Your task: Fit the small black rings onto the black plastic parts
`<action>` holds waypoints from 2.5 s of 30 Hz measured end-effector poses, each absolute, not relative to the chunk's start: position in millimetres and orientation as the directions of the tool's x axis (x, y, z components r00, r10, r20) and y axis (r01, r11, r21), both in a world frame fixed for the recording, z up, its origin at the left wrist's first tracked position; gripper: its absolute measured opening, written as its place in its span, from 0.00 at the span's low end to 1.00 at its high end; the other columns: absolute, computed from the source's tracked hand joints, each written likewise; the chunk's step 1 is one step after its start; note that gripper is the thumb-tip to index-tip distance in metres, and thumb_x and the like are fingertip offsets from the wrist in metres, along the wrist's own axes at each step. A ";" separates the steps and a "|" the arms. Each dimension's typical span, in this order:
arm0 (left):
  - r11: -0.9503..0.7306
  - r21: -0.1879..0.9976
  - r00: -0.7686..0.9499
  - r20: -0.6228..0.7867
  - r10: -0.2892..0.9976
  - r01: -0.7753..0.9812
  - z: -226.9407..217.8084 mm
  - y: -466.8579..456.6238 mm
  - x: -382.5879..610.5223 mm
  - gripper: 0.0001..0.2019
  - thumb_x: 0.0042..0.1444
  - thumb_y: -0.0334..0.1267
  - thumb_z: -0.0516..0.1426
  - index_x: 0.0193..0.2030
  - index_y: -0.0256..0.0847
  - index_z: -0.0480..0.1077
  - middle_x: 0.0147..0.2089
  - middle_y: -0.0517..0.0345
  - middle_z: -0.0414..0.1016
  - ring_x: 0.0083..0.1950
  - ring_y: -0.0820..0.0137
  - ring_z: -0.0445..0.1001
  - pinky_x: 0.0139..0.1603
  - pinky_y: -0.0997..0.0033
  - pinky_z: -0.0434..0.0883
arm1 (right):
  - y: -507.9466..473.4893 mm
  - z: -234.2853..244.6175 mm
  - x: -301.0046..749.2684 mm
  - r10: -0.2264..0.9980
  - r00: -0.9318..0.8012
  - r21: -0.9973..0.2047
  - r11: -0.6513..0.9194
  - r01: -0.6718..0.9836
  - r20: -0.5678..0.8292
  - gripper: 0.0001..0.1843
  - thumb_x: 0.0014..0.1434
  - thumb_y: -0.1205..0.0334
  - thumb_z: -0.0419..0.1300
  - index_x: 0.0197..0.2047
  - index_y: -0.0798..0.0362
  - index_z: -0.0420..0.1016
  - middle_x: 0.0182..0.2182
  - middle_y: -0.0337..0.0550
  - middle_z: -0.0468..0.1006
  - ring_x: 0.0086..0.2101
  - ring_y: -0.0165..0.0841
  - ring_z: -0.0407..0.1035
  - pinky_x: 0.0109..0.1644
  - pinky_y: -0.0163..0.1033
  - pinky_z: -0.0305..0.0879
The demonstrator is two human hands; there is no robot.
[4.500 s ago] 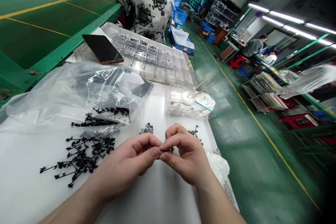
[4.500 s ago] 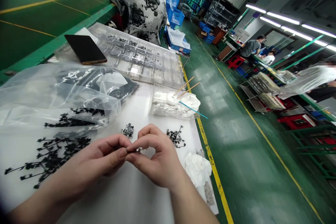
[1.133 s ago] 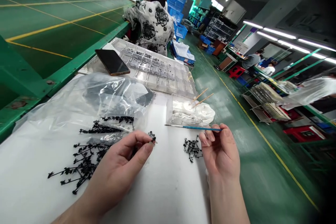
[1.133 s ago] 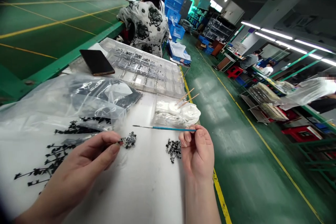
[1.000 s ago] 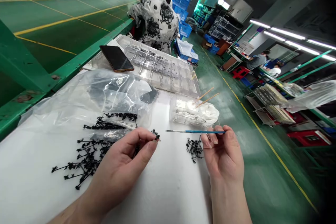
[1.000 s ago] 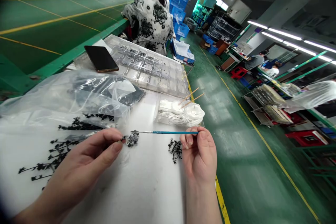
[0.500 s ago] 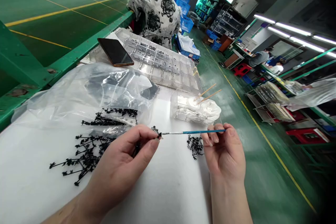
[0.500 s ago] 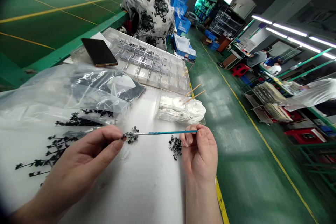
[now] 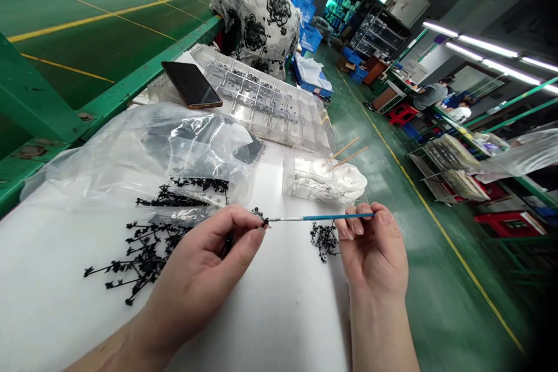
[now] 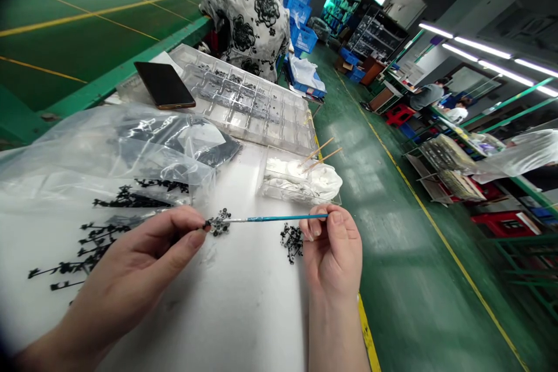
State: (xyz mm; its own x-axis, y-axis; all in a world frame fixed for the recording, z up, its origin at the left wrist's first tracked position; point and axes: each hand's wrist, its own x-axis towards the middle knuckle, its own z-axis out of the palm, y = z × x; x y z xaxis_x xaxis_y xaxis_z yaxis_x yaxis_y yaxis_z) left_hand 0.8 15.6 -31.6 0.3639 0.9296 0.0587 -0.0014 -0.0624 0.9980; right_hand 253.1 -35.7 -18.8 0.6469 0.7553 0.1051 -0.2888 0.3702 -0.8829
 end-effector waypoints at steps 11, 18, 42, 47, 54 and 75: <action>-0.063 0.997 0.375 0.043 0.926 0.041 -29.6 14.0 -1.2 0.06 0.71 0.44 0.61 0.41 0.49 0.77 0.38 0.61 0.76 0.38 0.68 0.75 0.38 0.76 0.74 | -34.1 -19.3 252.0 0.755 0.646 -0.896 0.357 -0.264 0.110 0.12 0.55 0.56 0.79 0.38 0.47 0.84 0.31 0.35 0.73 0.26 0.25 0.61 0.28 0.34 0.61; -0.028 0.996 0.375 -0.004 0.927 0.080 -34.3 14.5 -3.0 0.09 0.71 0.49 0.62 0.43 0.50 0.79 0.40 0.60 0.78 0.38 0.67 0.76 0.38 0.75 0.74 | -24.9 -23.0 286.9 0.525 0.844 -0.917 0.380 -0.123 0.105 0.22 0.47 0.54 0.82 0.40 0.51 0.80 0.32 0.34 0.74 0.28 0.24 0.64 0.29 0.32 0.64; 0.167 0.974 0.226 -0.130 0.965 -0.155 -40.6 20.0 -6.5 0.14 0.64 0.53 0.70 0.48 0.50 0.79 0.32 0.65 0.73 0.31 0.73 0.67 0.31 0.76 0.66 | -24.7 -48.4 198.2 0.967 -0.060 -0.631 0.207 0.748 0.246 0.05 0.65 0.66 0.66 0.44 0.49 0.82 0.41 0.47 0.80 0.42 0.40 0.75 0.47 0.46 0.72; 0.145 0.977 0.231 -0.105 0.967 -0.160 -35.3 18.9 -3.4 0.11 0.65 0.50 0.69 0.45 0.47 0.80 0.32 0.64 0.75 0.31 0.71 0.70 0.32 0.75 0.68 | -12.7 -59.0 193.8 0.985 -0.067 -0.549 0.144 0.823 0.159 0.06 0.63 0.68 0.67 0.44 0.49 0.81 0.40 0.45 0.80 0.42 0.40 0.75 0.50 0.47 0.71; 0.146 0.974 0.261 -0.098 0.960 -0.171 -38.4 18.9 -2.9 0.11 0.65 0.50 0.69 0.46 0.49 0.80 0.35 0.63 0.79 0.37 0.70 0.76 0.36 0.76 0.71 | -10.4 -59.5 196.2 0.983 -0.082 -0.573 0.162 0.804 0.163 0.05 0.65 0.68 0.66 0.41 0.49 0.81 0.39 0.44 0.80 0.41 0.38 0.74 0.47 0.44 0.70; -0.392 0.913 0.573 0.264 0.776 0.111 -28.5 15.0 4.4 0.08 0.73 0.33 0.55 0.44 0.46 0.75 0.37 0.61 0.77 0.38 0.70 0.77 0.39 0.71 0.71 | -43.3 -27.9 208.9 0.966 0.156 -0.978 0.210 -0.017 0.205 0.04 0.64 0.61 0.75 0.42 0.42 0.88 0.36 0.39 0.83 0.36 0.31 0.77 0.41 0.38 0.74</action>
State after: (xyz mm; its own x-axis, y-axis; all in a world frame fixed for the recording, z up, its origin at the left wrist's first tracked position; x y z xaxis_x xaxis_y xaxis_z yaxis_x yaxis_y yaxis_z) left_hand 4.4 15.0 -28.5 0.5732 0.7757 0.2640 0.1105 -0.3925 0.9131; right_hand 208.9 -43.3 -27.9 0.1562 0.9662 0.2051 -0.0169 0.2102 -0.9775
